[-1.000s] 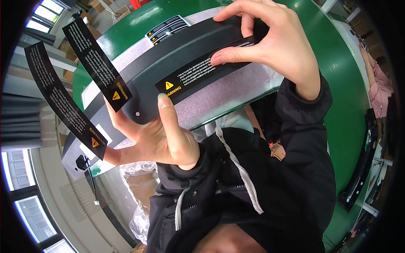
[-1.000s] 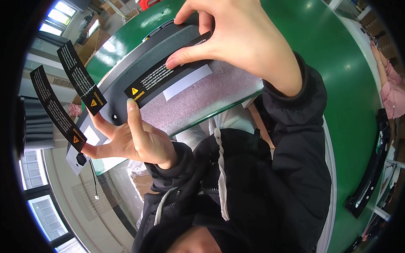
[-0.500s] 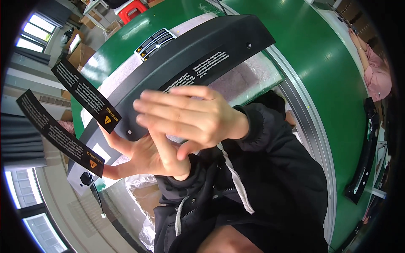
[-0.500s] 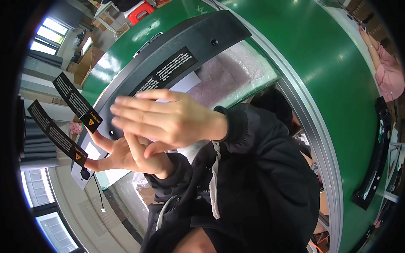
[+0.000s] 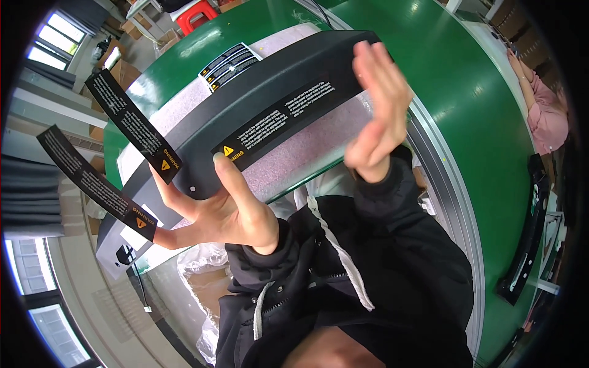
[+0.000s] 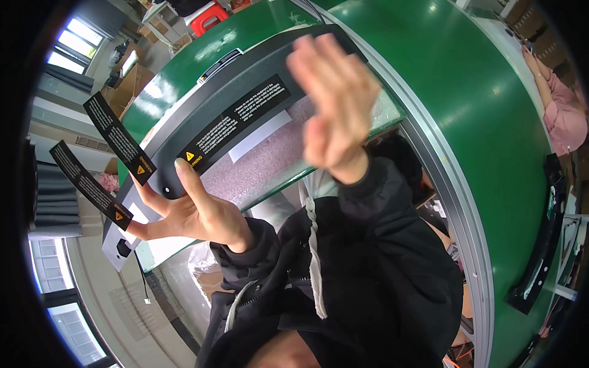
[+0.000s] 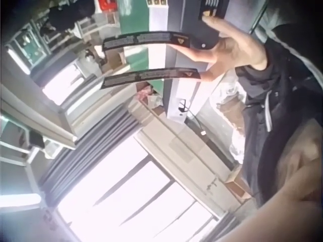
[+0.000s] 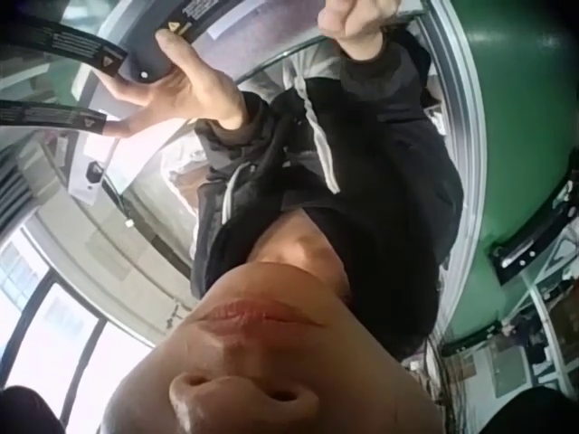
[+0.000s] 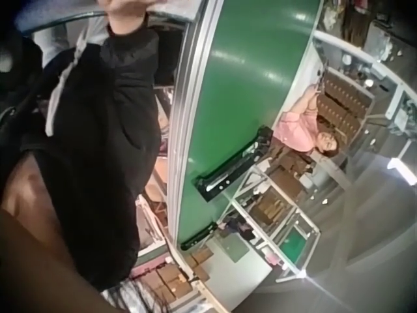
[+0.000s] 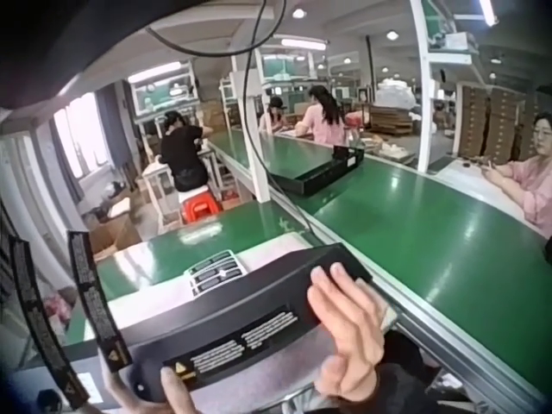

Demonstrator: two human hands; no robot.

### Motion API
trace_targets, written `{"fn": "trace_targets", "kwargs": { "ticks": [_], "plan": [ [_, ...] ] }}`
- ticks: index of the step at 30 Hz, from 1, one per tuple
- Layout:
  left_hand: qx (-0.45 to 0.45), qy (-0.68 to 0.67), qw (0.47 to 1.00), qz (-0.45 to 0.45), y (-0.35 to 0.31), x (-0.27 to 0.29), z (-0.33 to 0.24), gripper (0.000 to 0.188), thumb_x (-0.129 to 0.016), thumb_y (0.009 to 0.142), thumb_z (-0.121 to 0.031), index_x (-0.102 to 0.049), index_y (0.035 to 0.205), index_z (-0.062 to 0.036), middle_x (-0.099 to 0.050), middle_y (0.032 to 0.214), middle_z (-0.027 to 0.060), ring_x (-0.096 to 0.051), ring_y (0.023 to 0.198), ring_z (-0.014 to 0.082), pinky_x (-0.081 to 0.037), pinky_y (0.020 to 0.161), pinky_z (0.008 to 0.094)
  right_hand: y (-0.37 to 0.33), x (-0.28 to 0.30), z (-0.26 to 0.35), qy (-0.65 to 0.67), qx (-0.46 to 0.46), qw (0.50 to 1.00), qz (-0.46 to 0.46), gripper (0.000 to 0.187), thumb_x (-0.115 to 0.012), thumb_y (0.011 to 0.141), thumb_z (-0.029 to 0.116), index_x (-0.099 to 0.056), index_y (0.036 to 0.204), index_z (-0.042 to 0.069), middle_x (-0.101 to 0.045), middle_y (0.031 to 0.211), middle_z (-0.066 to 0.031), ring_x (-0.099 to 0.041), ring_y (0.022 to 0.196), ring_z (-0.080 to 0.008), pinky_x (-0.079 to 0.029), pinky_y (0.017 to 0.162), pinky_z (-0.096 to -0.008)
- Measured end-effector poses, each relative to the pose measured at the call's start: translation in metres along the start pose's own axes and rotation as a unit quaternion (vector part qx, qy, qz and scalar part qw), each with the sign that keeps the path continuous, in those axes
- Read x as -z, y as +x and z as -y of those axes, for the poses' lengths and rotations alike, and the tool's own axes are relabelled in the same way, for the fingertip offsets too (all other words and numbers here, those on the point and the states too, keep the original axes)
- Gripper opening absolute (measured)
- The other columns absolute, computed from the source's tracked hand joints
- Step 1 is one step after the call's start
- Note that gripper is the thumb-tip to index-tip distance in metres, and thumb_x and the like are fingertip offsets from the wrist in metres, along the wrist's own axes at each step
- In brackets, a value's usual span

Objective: Applying warning stickers and labels to plastic components on a factory assembly line.

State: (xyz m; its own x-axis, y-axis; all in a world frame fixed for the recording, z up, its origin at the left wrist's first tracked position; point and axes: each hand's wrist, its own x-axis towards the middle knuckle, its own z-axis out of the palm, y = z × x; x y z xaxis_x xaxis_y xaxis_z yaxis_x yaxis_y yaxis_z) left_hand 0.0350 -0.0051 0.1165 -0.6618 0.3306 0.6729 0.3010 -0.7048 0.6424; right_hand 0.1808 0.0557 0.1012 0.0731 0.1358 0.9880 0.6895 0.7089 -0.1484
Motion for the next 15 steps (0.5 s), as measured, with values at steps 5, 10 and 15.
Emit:
{"fn": "trace_targets", "kwargs": {
  "ticks": [5, 10, 15],
  "plan": [
    [-0.038, 0.159, 0.986, 0.022, -0.001, -0.004, 0.005, 0.088, -0.06, 0.081, 0.011, -0.004, 0.143, -0.0172, -0.038, 0.133, 0.0157, -0.051, 0.111, 0.0214, -0.053, 0.083, 0.0319, 0.0, -0.013, 0.063, 0.125, 0.093, 0.965, 0.209, 0.051, -0.023, 0.1, 0.032, -0.066, 0.111, 0.007, -0.065, 0.116, -0.0069, -0.06, 0.11, -0.0231, -0.033, 0.098, -0.032],
    [-0.02, 0.086, 0.996, -0.01, -0.006, -0.01, 0.006, 0.085, -0.06, 0.083, 0.01, -0.006, 0.143, -0.0175, -0.04, 0.132, 0.0151, -0.053, 0.107, 0.0209, -0.054, 0.086, 0.0337, -0.006, -0.009, 0.029, 0.054, 0.11, 0.979, 0.163, 0.051, -0.023, 0.101, 0.029, -0.067, 0.109, 0.006, -0.067, 0.112, -0.007, -0.061, 0.108, -0.0203, -0.037, 0.091, -0.0326],
    [-0.022, -0.027, 0.998, -0.049, -0.005, -0.006, 0.007, 0.085, -0.059, 0.083, 0.011, -0.009, 0.143, -0.021, -0.042, 0.132, 0.0144, -0.054, 0.107, 0.0207, -0.053, 0.089, 0.0363, 0.002, 0.004, -0.041, -0.08, 0.049, 0.993, 0.067, 0.05, -0.023, 0.1, 0.024, -0.064, 0.11, -0.002, -0.066, 0.113, -0.0129, -0.059, 0.111, -0.0256, -0.042, 0.088, -0.0326]
  ]
}}
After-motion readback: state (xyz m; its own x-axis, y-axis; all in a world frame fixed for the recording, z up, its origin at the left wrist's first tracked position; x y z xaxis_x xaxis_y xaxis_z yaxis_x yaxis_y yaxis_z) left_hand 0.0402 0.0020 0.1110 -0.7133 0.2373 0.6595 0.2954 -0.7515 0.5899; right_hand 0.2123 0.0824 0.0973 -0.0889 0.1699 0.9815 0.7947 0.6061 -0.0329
